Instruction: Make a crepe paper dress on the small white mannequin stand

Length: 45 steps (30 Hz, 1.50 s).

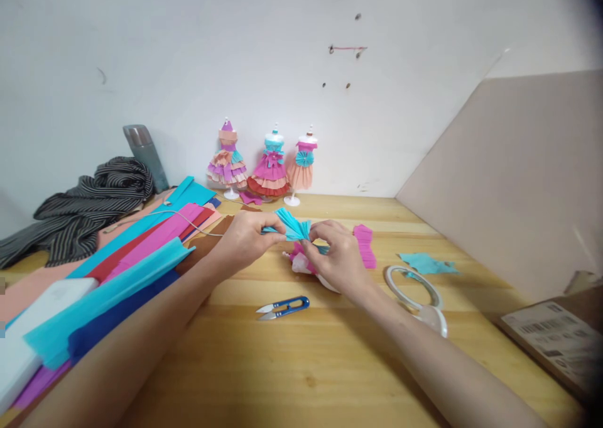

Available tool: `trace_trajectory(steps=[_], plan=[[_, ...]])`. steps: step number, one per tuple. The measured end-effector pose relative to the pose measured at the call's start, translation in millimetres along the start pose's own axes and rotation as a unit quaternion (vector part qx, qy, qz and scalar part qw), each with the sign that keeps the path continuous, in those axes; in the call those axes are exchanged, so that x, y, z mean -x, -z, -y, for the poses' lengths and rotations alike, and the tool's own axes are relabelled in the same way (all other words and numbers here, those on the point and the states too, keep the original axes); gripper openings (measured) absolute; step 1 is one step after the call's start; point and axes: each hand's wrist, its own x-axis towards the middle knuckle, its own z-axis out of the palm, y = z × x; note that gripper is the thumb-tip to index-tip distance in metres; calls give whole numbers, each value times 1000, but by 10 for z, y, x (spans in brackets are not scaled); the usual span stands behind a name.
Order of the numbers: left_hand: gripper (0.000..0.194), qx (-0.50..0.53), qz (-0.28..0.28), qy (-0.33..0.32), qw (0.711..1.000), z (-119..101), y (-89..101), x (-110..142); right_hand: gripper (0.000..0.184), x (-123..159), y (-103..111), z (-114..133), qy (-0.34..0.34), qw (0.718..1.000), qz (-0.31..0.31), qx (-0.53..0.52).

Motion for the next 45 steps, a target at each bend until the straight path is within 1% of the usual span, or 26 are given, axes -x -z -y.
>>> trace_trajectory(steps=[7, 10, 13, 15, 17, 19, 21, 24, 26, 29, 31, 33, 36, 37, 38, 39, 41, 42, 44, 45], plan=[[6, -12, 24, 2, 1000, -8, 118, -13, 13, -3, 0, 9, 21, 1000, -5, 3], [8, -11, 33, 36, 999, -30, 200, -27, 13, -8, 3, -11, 18, 1000, -11, 11], [8, 15, 35, 68, 997, -50, 282, -42, 12, -11, 3, -32, 17, 1000, -17, 11], [13, 35, 43, 79, 995, -57, 320, -44, 12, -10, 0, -37, 17, 1000, -19, 11], [24, 53, 66, 80, 993, -61, 339, -34, 12, -5, -5, -36, 16, 1000, -17, 11], [37, 53, 96, 67, 992, -62, 343, -16, 12, 1, -12, -34, 15, 1000, -14, 9], [46, 14, 118, 46, 992, -66, 336, 3, 12, 6, -20, -32, 14, 1000, -12, 7], [52, -68, 119, 12, 990, -72, 310, 17, 12, 11, -28, -33, 14, 1000, -10, 8], [46, -92, 107, -3, 990, -72, 286, 15, 12, 11, -29, -32, 13, 1000, -8, 9], [24, -99, 77, -9, 992, -62, 251, 4, 12, 11, -24, -29, 11, 1000, -6, 9], [18, -100, 69, -10, 993, -56, 235, 2, 13, 10, -21, -24, 11, 1000, -6, 9], [26, -99, 78, -20, 992, -63, 222, 4, 14, 9, -20, -20, 11, 1000, -4, 10], [53, -133, 104, -45, 985, -89, 195, 15, 15, 6, -21, -14, 13, 1000, -5, 12], [58, -152, 111, -56, 980, -94, 182, 18, 15, 5, -21, -13, 14, 1000, -6, 13], [55, -172, 115, -65, 976, -94, 171, 19, 14, 5, -22, -11, 15, 1000, -7, 13], [44, -187, 116, -73, 973, -87, 162, 19, 14, 4, -22, -9, 16, 1000, -8, 13], [14, -197, 107, -79, 971, -57, 160, 13, 14, 2, -22, -3, 20, 1000, -7, 11], [4, -196, 100, -75, 973, -40, 172, 7, 15, 1, -21, 0, 23, 1000, -6, 9], [11, -190, 83, -58, 976, -15, 223, -8, 15, 0, -20, 4, 30, 1000, -3, 7], [10, -190, 70, -49, 978, -14, 257, -14, 16, -1, -20, 5, 31, 999, -1, 8]])
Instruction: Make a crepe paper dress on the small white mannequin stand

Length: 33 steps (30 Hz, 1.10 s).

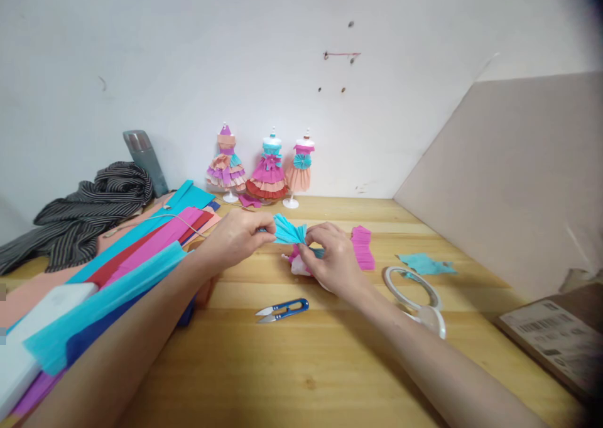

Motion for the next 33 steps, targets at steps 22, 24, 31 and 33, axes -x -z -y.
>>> trace_trajectory(steps=[22, 24, 31, 33], plan=[[23, -297, 82, -153, 939, -83, -190, 19, 17, 31, -8, 79, 42, 997, 58, 20], [26, -305, 85, -164, 934, -62, -177, 29, 18, 22, -1, 71, 32, 997, 71, 12], [28, -301, 51, -193, 932, -60, -113, 54, 19, 8, 2, 54, 5, 996, 85, 1], [30, -300, 61, -195, 932, -75, -97, 48, 20, 7, 2, 54, 6, 996, 85, 0]])
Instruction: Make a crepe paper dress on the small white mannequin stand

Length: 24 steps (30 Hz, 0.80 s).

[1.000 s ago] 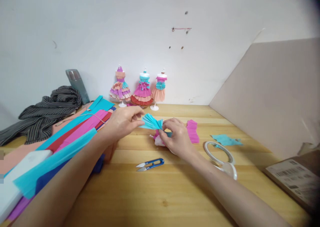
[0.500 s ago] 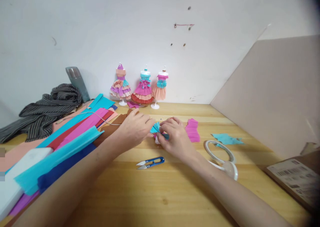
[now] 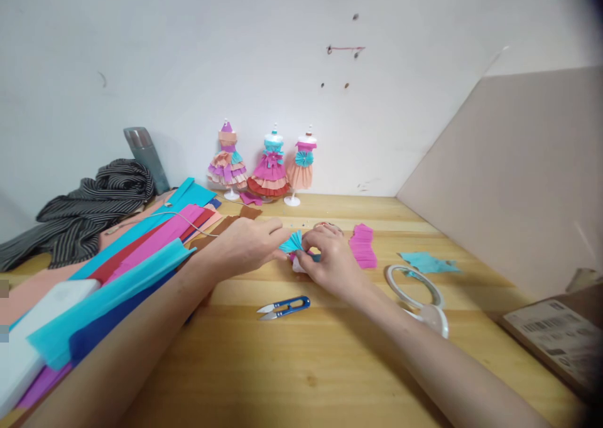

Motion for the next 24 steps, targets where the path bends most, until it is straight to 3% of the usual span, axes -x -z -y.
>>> trace_trajectory(steps=[10, 14, 24], plan=[[26, 10, -21, -51, 998, 86, -48, 55, 19, -5, -6, 2, -8, 1000, 6, -11], [26, 47, -44, -31, 997, 62, -48, 45, 18, -4, -5, 7, -11, 1000, 7, -5], [26, 27, -43, 1, 999, 44, -155, 22, 20, 0, 6, 21, 4, 1000, 4, 4]])
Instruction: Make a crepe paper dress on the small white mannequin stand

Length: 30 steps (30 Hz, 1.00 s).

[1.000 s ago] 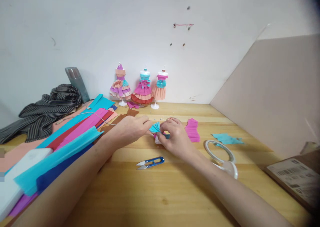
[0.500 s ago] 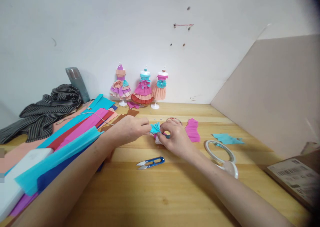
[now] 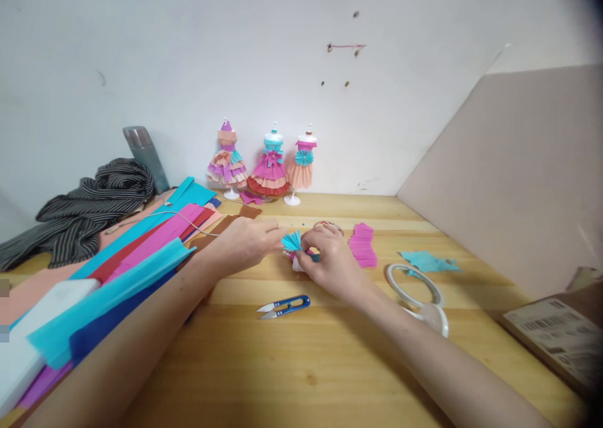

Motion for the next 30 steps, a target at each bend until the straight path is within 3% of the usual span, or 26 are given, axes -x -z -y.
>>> trace_trajectory(steps=[6, 14, 26, 30], plan=[[27, -10, 47, 25, 999, -56, 3, -30, 18, 11, -5, 10, 2, 1000, 13, 12], [33, -5, 10, -12, 1000, -36, -43, -10, 16, 12, -10, 8, 2, 1000, 14, 8], [21, 59, 119, -2, 991, 81, 183, 3, 16, -13, 28, -12, -15, 1000, 13, -16], [23, 136, 117, 17, 984, 113, 143, 16, 16, -13, 19, -13, -13, 1000, 13, -17]])
